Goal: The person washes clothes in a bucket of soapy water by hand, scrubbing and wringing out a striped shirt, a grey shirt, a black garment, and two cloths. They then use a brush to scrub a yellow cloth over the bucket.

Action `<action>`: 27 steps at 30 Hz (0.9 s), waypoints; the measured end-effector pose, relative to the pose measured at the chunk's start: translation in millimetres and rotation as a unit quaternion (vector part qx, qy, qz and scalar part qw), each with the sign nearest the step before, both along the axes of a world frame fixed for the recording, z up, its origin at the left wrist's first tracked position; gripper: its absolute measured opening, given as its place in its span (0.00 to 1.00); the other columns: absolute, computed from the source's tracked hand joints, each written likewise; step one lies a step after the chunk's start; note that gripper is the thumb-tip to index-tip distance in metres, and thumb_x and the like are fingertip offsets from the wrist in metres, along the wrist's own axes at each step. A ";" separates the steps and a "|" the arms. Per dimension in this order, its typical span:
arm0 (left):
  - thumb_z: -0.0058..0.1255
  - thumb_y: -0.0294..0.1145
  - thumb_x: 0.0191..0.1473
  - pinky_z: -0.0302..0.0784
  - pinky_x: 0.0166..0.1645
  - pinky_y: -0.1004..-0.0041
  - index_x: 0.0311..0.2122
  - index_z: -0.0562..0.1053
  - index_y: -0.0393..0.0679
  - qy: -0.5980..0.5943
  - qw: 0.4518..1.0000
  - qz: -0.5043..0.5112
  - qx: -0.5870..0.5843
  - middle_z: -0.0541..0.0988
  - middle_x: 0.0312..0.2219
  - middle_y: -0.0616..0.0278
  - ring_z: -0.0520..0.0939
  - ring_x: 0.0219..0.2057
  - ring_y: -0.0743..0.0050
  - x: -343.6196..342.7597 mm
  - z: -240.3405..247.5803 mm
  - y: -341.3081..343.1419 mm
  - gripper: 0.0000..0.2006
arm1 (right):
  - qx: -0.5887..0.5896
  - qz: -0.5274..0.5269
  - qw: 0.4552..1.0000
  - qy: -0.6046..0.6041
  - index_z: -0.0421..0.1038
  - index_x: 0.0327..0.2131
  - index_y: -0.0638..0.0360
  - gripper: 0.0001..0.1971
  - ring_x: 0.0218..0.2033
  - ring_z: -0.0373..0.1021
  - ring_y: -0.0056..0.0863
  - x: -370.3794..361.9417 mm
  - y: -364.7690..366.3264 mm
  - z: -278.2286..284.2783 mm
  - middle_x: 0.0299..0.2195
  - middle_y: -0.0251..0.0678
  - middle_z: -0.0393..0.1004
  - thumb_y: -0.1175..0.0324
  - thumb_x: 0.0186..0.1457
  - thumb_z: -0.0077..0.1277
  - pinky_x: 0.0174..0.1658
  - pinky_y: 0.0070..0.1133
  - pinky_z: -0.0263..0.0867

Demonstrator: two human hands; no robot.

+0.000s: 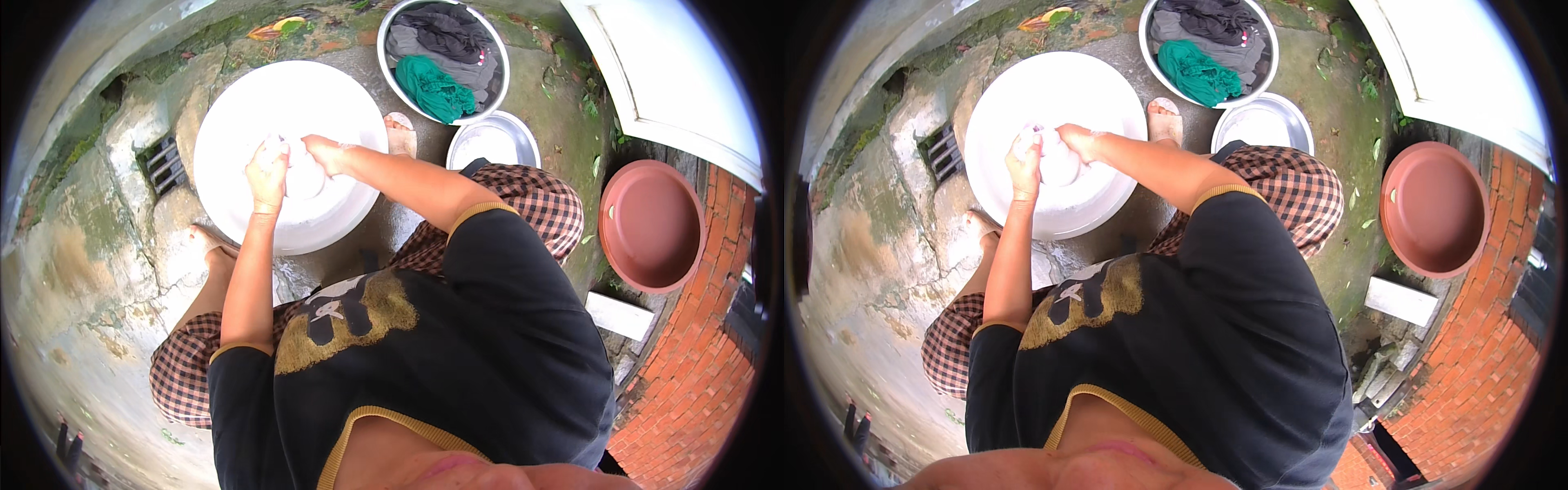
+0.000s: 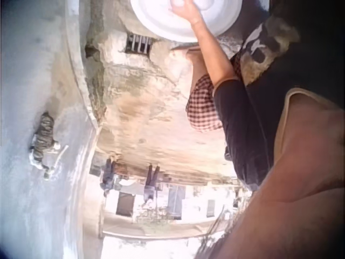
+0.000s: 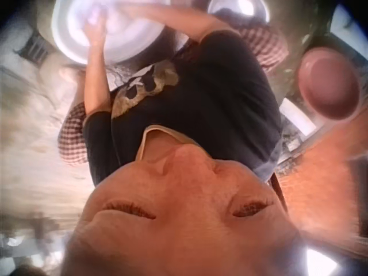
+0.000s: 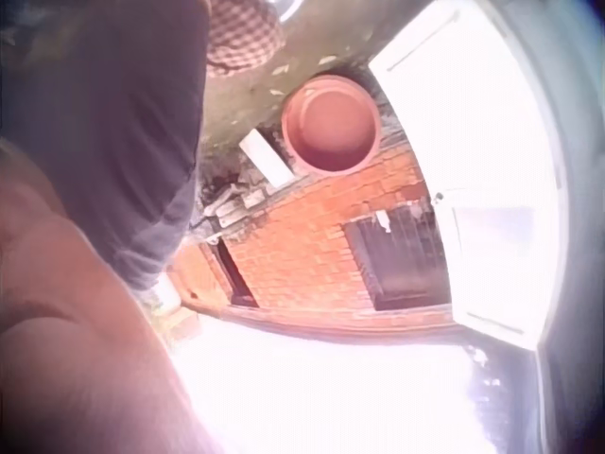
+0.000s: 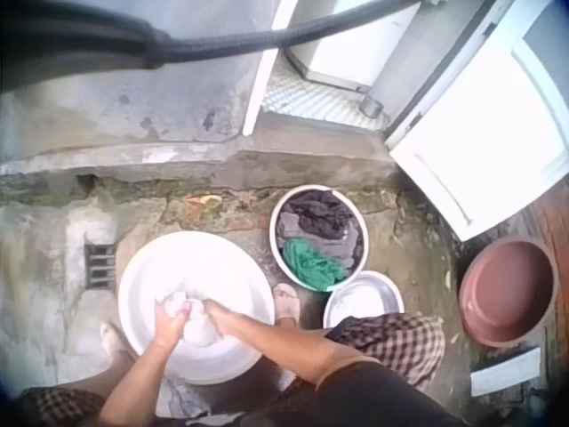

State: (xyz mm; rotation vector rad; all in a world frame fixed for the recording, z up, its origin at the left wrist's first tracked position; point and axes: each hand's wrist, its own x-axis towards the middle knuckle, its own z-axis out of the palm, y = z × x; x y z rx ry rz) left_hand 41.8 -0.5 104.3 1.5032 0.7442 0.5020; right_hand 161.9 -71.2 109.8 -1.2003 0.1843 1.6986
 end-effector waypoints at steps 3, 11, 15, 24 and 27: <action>0.51 0.33 0.52 0.72 0.44 0.76 0.43 0.72 0.32 -0.072 0.993 0.055 -0.078 0.78 0.35 0.60 0.77 0.37 0.74 33.7 6.9 -13.1 0.17 | 0.022 0.055 0.996 -0.072 0.68 0.46 0.60 0.17 0.41 0.71 0.27 38.1 -14.8 33.4 0.41 0.38 0.74 0.63 0.59 0.37 0.46 0.28 0.67; 0.49 0.39 0.54 0.62 0.56 0.71 0.59 0.52 0.35 -0.172 0.949 -0.163 -0.208 0.65 0.52 0.50 0.67 0.53 0.66 217.2 150.8 -124.6 0.32 | 0.101 -0.062 0.953 -0.279 0.68 0.46 0.62 0.20 0.34 0.75 0.24 250.4 -162.4 145.9 0.38 0.36 0.75 0.58 0.54 0.50 0.41 0.23 0.73; 0.55 0.43 0.51 0.60 0.58 0.65 0.62 0.48 0.44 -0.163 0.918 -0.304 -0.195 0.59 0.56 0.47 0.63 0.57 0.61 281.4 165.1 -163.1 0.39 | 0.013 -0.127 0.892 -0.434 0.73 0.40 0.63 0.20 0.31 0.74 0.22 317.3 -229.9 199.4 0.33 0.35 0.76 0.56 0.51 0.55 0.37 0.21 0.72; 0.49 0.36 0.55 0.68 0.49 0.70 0.54 0.63 0.46 0.085 0.938 -0.302 -0.148 0.72 0.46 0.60 0.73 0.45 0.70 239.9 58.9 -153.2 0.22 | -0.129 0.248 0.605 -0.746 0.75 0.37 0.40 0.21 0.38 0.72 0.39 378.4 -280.7 91.4 0.31 0.40 0.76 0.39 0.47 0.47 0.45 0.28 0.66; 0.46 0.32 0.56 0.70 0.47 0.72 0.52 0.65 0.44 0.114 0.941 -0.268 -0.173 0.74 0.42 0.60 0.75 0.42 0.71 205.6 33.0 -140.3 0.17 | -0.147 0.381 0.437 -0.801 0.77 0.34 0.45 0.16 0.43 0.71 0.37 364.6 -270.2 37.4 0.35 0.36 0.77 0.49 0.51 0.45 0.47 0.30 0.66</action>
